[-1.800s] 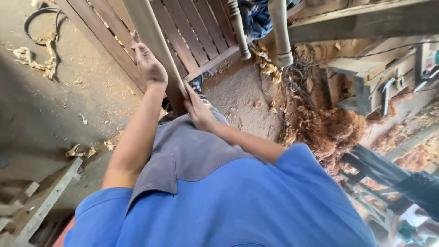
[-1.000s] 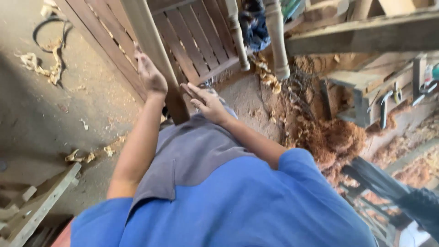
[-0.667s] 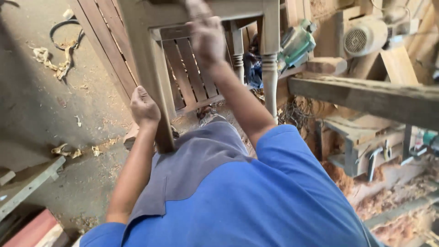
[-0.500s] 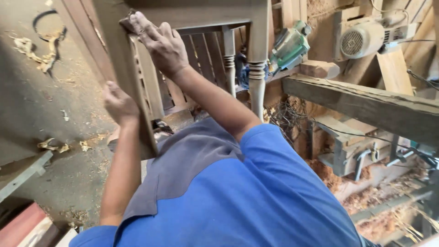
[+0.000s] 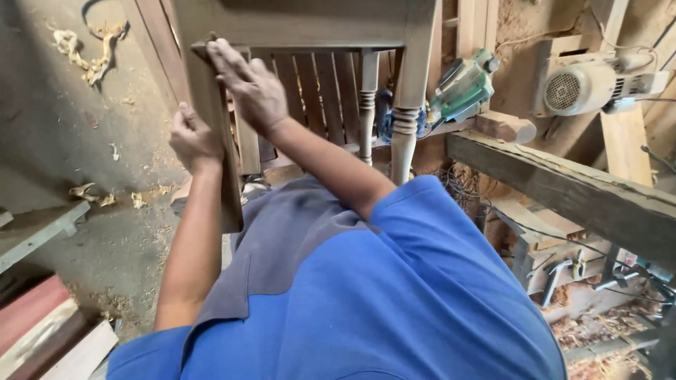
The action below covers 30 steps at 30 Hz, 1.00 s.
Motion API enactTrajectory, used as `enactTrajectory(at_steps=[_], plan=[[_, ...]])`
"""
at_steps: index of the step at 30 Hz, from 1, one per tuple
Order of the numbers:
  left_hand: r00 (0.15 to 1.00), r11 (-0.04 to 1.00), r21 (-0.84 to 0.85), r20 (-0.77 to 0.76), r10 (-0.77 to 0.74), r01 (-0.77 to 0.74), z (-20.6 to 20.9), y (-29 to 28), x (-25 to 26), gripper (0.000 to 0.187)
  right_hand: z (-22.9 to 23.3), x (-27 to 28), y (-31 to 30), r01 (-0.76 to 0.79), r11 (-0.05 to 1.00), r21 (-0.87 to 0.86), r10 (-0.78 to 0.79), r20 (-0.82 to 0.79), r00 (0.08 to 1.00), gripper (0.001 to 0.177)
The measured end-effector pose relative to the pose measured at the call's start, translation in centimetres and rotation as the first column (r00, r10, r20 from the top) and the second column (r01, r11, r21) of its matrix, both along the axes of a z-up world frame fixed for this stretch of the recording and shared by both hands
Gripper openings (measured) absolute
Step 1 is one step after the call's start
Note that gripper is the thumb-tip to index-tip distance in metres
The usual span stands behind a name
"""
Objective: Sanding the surfaces and legs of a wooden chair by hand using sandpaper to smooth the wood.
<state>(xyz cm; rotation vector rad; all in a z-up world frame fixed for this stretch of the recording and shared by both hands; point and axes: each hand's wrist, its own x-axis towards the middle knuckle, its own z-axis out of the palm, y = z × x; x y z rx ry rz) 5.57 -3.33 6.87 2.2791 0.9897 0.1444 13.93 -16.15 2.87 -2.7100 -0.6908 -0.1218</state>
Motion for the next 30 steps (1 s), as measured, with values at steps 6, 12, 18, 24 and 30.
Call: enactTrajectory(at_steps=[6, 12, 18, 24, 30], plan=[[0.997, 0.986, -0.149, 0.003, 0.077, -0.076, -0.7, 0.2, -0.1, 0.056, 3.7, -7.6, -0.2, 0.362, 0.5, 0.786, 0.014, -0.426, 0.905, 0.042], [0.998, 0.972, -0.23, 0.022, -0.052, 0.056, 0.1, 0.6, -0.2, 0.058, 6.0, -0.5, 3.6, 0.396, 0.426, 0.813, -0.208, -0.338, 0.918, 0.049], [0.994, 0.969, -0.233, 0.086, -0.065, 0.083, -1.1, 1.0, -0.2, 0.064, 3.1, 5.0, -3.0, 0.28, 0.948, 0.153, -0.297, 0.105, 0.949, 0.039], [0.995, 0.963, -0.264, 0.098, -0.026, 0.051, 0.4, 0.7, 0.1, 0.061, 10.3, 5.5, -14.3, 0.444, 0.872, 0.208, -0.456, 0.01, 0.89, 0.034], [0.999, 0.952, -0.305, 0.039, -0.024, 0.034, 2.2, 0.6, 0.2, 0.062, 9.2, 10.2, -7.9, 0.064, 0.996, 0.062, -0.064, -0.001, 0.998, 0.024]])
